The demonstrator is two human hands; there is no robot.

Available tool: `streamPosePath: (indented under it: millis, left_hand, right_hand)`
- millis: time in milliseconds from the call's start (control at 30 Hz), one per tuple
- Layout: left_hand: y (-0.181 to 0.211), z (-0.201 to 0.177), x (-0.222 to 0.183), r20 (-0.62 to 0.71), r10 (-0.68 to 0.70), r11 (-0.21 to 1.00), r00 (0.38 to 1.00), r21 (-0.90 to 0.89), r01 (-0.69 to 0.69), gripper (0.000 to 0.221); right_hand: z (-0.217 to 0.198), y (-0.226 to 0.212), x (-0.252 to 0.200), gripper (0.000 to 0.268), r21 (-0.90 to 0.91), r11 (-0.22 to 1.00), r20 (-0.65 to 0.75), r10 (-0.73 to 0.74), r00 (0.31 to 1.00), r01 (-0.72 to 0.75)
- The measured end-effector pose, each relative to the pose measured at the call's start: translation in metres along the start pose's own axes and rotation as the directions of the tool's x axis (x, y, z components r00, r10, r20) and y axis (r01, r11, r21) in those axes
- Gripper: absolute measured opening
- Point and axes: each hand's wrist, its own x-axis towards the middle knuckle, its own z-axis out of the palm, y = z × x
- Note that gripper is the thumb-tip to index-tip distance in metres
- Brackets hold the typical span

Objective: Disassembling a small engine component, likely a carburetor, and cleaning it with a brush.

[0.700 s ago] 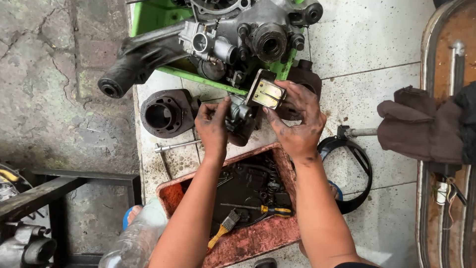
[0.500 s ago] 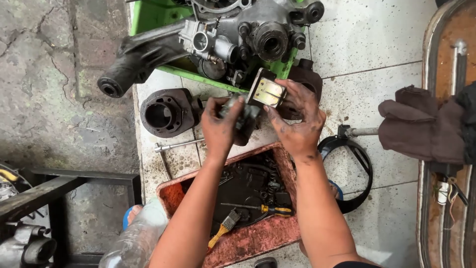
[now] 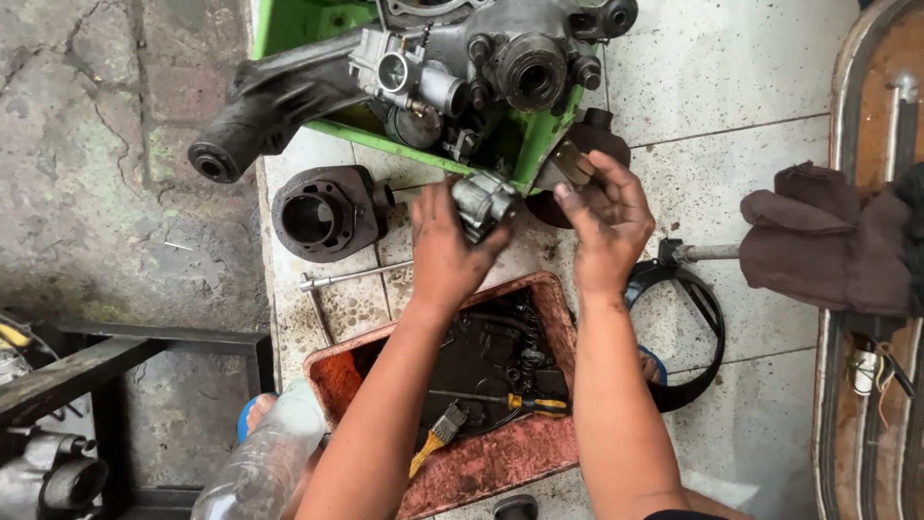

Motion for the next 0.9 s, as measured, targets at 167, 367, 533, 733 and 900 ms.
streamPosePath:
  millis: [167,367,533,733,900]
  left_hand:
    - [-0.037,0.020,0.011,-0.099,-0.058,0.998,0.993,0.018,0.060,0.068]
    - [-0.023,0.025,0.012,-0.123,0.176,0.984,0.977,0.010,-0.176,0.072]
    - [-0.002,0.035,0.018,-0.093,0.374,0.926,0.923,0.084,-0.367,0.073]
    - [0.012,0.058,0.033,-0.254,0.462,0.885,0.850,0.187,-0.426,0.061]
    - [0.040,0.045,0.042,-0.202,0.317,0.912,0.927,0.332,-0.240,0.039]
  right_hand:
    - [0.003,-0.005,-0.003,0.049,0.024,0.999,-0.029,0.029,0.999,-0.028]
    - [-0.019,0.000,0.005,0.045,0.024,0.999,-0.093,-0.019,0.995,0.021]
    - [-0.013,-0.017,0.005,0.045,0.020,0.998,-0.123,-0.053,0.991,0.056]
    - [-0.011,-0.021,0.000,0.045,0.045,0.995,-0.104,-0.083,0.991,0.088]
    - [-0.008,-0.027,-0.004,0.042,0.109,0.993,-0.114,-0.041,0.993,0.054]
